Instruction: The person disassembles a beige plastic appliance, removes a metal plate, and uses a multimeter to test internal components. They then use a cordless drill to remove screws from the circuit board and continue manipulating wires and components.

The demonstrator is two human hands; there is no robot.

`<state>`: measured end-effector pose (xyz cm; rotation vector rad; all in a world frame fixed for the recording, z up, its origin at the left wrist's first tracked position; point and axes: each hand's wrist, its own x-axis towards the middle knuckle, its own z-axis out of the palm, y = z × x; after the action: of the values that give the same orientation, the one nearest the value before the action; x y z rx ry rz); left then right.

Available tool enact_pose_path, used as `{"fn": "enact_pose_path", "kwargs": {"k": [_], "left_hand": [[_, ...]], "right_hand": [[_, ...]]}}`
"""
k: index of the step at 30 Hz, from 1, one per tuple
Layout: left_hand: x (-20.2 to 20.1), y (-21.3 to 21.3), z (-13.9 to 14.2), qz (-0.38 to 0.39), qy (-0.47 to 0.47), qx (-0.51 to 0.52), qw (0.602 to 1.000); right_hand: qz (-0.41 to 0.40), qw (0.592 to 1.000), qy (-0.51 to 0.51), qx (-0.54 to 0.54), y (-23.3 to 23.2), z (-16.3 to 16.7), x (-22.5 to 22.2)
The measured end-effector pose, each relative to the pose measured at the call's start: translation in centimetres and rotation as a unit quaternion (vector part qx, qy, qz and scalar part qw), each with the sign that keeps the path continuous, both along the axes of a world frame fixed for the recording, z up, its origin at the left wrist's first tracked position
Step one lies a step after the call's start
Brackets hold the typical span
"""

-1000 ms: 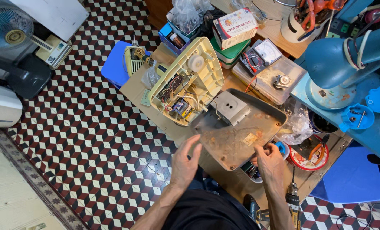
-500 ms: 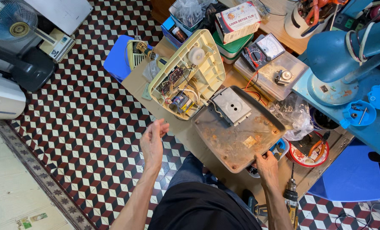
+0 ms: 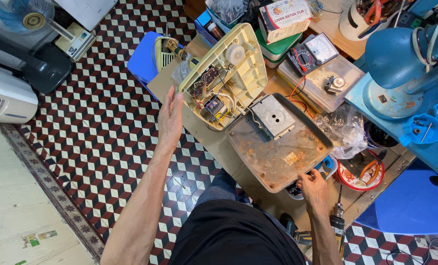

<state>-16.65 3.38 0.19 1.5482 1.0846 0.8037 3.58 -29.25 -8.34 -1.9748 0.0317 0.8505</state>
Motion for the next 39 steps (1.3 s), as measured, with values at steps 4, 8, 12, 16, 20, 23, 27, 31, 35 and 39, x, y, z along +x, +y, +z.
{"fn": "enact_pose_path", "kwargs": {"k": [4,8,12,16,20,23,27,31,35,39], "left_hand": [[0.9,0.9,0.8,-0.03,0.011,0.054,0.998],[1.2,0.9,1.0,-0.021,-0.024,-0.013,0.999],[1.1,1.1,1.3,-0.022,-0.033,-0.023,0.999],[0.8,1.6,1.6,-0.026,-0.049,-0.027,0.998],[0.4,2.2,1.5,-0.026,-0.08,-0.04,0.996],[-0.1,3.0,1.3,-0.006,-0.038,-0.042,0.998],[-1.0,4.0,1.4,-0.039,-0.132,-0.056,0.989],[-1.7,5.1,1.6,-0.026,-0.085,-0.054,0.995],[-2.8,6.1,1.4,-0.047,-0.086,-0.035,0.995],[-3.9,7.0,1.5,-0.052,-0.042,-0.023,0.998]], "right_hand": [[-0.013,0.999,0.003,0.038,-0.7,0.2,0.0],[-0.014,0.998,0.003,0.056,-1.1,0.6,-0.4],[-0.006,0.999,-0.001,0.034,-1.0,1.1,-0.8],[0.014,0.999,-0.011,0.033,-0.8,1.0,-1.1],[0.023,0.999,-0.024,0.028,-0.4,0.7,-1.2],[0.139,0.965,-0.163,-0.15,0.0,1.0,-1.5],[0.157,0.915,-0.339,-0.156,1.6,3.0,-4.0],[0.162,0.928,-0.333,0.038,9.5,5.9,-7.5],[0.205,0.926,-0.297,0.107,20.1,8.4,-10.0],[0.212,0.916,-0.331,0.081,27.5,10.3,-12.0]]}}
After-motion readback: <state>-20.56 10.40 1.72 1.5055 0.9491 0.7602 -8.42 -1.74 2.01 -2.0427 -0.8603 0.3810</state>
